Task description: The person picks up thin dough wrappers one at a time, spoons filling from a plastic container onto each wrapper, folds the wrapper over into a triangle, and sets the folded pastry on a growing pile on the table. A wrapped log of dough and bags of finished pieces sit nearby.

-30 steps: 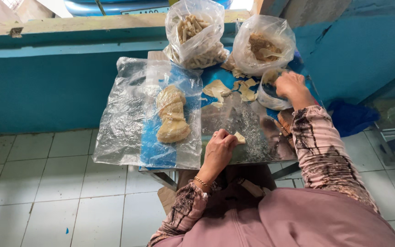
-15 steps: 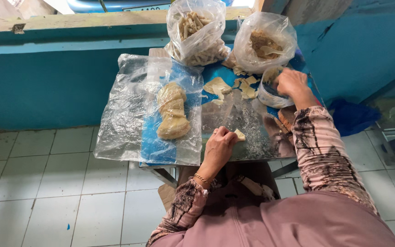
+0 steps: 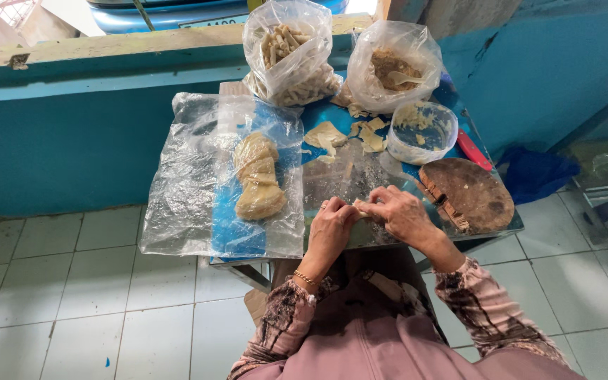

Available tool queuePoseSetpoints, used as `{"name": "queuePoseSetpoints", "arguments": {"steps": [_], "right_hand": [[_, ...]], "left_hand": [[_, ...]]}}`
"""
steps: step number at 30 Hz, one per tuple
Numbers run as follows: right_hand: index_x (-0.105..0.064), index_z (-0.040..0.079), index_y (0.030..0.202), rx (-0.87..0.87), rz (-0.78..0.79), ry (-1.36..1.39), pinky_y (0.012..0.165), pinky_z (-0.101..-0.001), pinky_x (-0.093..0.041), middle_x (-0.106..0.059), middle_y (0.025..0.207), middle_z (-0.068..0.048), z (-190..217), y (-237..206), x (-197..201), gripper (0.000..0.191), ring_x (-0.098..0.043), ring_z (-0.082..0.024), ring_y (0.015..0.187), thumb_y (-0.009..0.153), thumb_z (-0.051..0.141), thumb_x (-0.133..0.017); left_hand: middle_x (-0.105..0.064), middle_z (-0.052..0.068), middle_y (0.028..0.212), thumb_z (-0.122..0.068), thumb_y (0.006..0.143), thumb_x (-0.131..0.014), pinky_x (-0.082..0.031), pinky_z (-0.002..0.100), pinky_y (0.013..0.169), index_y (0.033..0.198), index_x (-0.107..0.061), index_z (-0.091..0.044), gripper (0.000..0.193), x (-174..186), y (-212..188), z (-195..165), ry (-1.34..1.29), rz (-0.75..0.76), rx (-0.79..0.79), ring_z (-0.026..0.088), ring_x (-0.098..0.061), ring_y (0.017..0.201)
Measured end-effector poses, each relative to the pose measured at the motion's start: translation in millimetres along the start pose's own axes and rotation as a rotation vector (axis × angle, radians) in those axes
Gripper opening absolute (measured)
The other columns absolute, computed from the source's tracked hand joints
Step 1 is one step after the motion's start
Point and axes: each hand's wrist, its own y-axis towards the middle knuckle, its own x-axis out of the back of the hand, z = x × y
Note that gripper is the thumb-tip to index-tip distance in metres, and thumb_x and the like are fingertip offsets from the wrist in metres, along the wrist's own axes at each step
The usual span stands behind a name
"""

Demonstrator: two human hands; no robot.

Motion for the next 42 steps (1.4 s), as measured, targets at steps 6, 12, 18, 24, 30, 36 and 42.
{"name": "queuePoseSetpoints", "arguments": {"steps": [6,12,18,24,30,36,42], "right_hand": [[-0.076,0.032,0.119,0.059,-0.06,-0.231,0.078,-0.0384,-0.053,-0.064,0.105,0.002,-16,-4,9,0.045,-0.063,-0.023,0.096,0.082,0.009,-0.067],[-0.078,0.03,0.111,0.127,-0.014,0.019,0.075,-0.0402,-0.052,-0.063,0.098,-0.001,-16,6,-3,0.03,-0.061,-0.024,0.093,0.082,0.021,-0.073],[-0.077,0.025,0.102,-0.023,-0.092,-0.068,0.083,-0.0398,-0.054,-0.069,0.101,0.0,-21,-2,12,0.021,-0.065,-0.025,0.098,0.083,0.016,-0.074],[-0.074,0.012,0.097,-0.167,-0.155,0.354,0.081,-0.0375,-0.054,-0.071,0.095,-0.005,8,-9,-15,0.017,-0.067,-0.026,0.094,0.083,0.021,-0.078],[-0.075,0.013,0.09,-0.221,-0.209,0.203,0.078,-0.04,-0.053,-0.07,0.091,-0.004,10,-4,-23,0.008,-0.065,-0.027,0.091,0.086,0.021,-0.076],[-0.073,0.011,0.097,-0.188,-0.324,0.033,0.079,-0.0405,-0.052,-0.068,0.096,-0.004,26,-3,-26,0.008,-0.065,-0.027,0.094,0.091,0.016,-0.072],[-0.074,0.015,0.097,-0.072,-0.308,0.033,0.076,-0.0402,-0.05,-0.071,0.097,0.001,21,-6,-25,0.014,-0.064,-0.024,0.092,0.083,0.019,-0.075]], "left_hand": [[-0.065,0.006,0.092,-0.011,0.087,-0.073,-0.053,0.04,0.077,0.088,-0.072,-0.011,0.001,0,-1,-1,0.005,0.01,0.02,0.029,-0.064,0.09],[-0.065,0.006,0.092,-0.012,0.085,-0.073,-0.054,0.04,0.077,0.088,-0.073,-0.012,0.003,-1,-1,1,0.013,0.006,0.005,0.029,-0.064,0.091],[-0.065,0.006,0.091,-0.013,0.085,-0.075,-0.054,0.04,0.077,0.088,-0.074,-0.011,0.004,-2,0,0,0.009,0.004,0.045,0.029,-0.065,0.091],[-0.065,0.008,0.092,-0.01,0.086,-0.073,-0.053,0.041,0.078,0.09,-0.075,-0.01,0.005,2,4,-1,-0.051,0.025,0.045,0.03,-0.065,0.091],[-0.064,0.009,0.097,-0.007,0.09,-0.066,-0.053,0.042,0.08,0.101,-0.067,-0.008,0.01,-1,-4,1,-0.051,0.011,0.008,0.031,-0.065,0.093],[-0.064,0.009,0.091,-0.009,0.087,-0.068,-0.053,0.043,0.075,0.087,-0.069,-0.01,0.002,-11,4,7,0.049,0.005,0.038,0.033,-0.066,0.091],[-0.061,0.013,0.094,-0.007,0.087,-0.067,-0.052,0.044,0.076,0.104,-0.067,-0.005,0.017,-4,2,5,-0.083,-0.001,0.093,0.035,-0.064,0.089]]}}
